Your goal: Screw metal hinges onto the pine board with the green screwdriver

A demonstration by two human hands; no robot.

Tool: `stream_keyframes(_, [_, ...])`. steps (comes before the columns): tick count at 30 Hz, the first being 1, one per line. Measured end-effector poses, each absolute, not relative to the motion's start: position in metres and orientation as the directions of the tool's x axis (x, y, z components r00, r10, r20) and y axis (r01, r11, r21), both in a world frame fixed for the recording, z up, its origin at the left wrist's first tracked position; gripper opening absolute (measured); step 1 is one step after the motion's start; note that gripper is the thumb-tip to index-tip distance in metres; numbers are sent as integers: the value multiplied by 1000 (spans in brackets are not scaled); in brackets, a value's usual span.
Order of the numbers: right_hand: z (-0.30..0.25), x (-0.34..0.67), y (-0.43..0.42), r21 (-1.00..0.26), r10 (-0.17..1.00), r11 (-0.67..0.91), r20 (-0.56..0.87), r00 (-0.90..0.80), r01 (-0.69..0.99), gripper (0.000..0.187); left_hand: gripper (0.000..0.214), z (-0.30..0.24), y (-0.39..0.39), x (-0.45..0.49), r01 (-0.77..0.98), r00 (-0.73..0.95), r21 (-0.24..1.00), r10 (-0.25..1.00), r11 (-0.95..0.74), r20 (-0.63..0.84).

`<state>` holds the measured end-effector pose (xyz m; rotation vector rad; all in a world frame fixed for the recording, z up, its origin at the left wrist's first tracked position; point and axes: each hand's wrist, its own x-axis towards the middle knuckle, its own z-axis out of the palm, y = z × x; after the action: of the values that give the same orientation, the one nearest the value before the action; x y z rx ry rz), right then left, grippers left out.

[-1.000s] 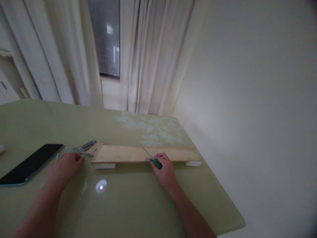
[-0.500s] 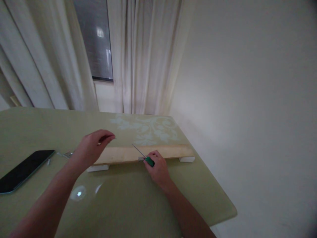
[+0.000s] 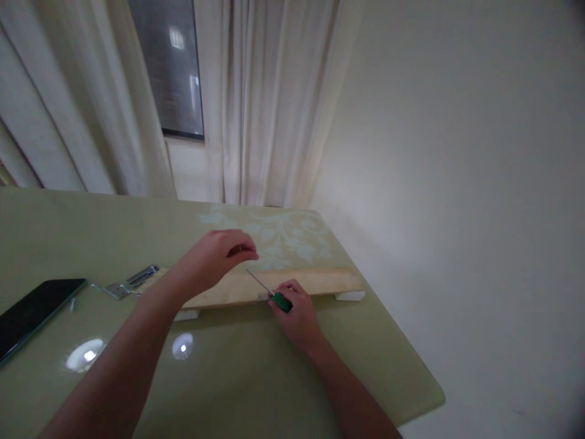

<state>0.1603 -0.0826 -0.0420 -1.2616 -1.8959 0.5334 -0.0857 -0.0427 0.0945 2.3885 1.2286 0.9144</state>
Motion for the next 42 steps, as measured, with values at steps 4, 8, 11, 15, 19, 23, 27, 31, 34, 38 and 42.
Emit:
stream_keyframes(4, [-41, 161, -82, -747, 917, 396, 356, -181, 534, 12, 23, 100, -46, -110, 522, 557, 688, 812, -503, 171])
stream_keyframes(8, [-40, 162, -80, -778, 925, 378, 344, -163, 502, 9, 18, 85, -41, -100, 458, 733, 767, 679, -450, -40])
stream_keyframes(11, [-41, 163, -78, -797, 933, 358, 324, -156, 486, 10, 14, 67, -32, -79, 522, 681, 737, 730, -430, -57])
stream_keyframes(15, [-42, 166, -78, -828, 948, 318, 278, -155, 461, 13, 14, 55, -24, -63, 538, 669, 738, 739, -408, -78])
stream_keyframes(19, [-43, 167, -79, -853, 958, 286, 242, -157, 437, 18, 15, 55, -23, -64, 587, 643, 665, 765, -461, -37])
stream_keyframes(23, [-43, 166, -79, -850, 954, 298, 254, -157, 434, 18, 18, 49, -21, -61, 606, 643, 599, 765, -523, 17])
stream_keyframes(27, [-43, 166, -78, -834, 946, 323, 282, -158, 448, 16, 22, 40, -19, -56, 580, 673, 582, 738, -570, 52])
stream_keyframes(31, [-42, 165, -78, -825, 942, 336, 296, -159, 454, 14, 25, 38, -20, -53, 578, 671, 562, 737, -592, 87])
stream_keyframes(34, [-40, 164, -79, -828, 942, 335, 296, -157, 449, 13, 25, 37, -19, -54, 589, 658, 557, 748, -585, 88])
stream_keyframes(38, [-38, 164, -79, -834, 942, 336, 295, -162, 437, 15, 22, 39, -20, -55, 581, 658, 592, 750, -559, 63])
stream_keyframes(42, [-39, 164, -78, -844, 944, 330, 292, -155, 424, 17, 22, 43, -26, -53, 592, 664, 577, 746, -563, 47])
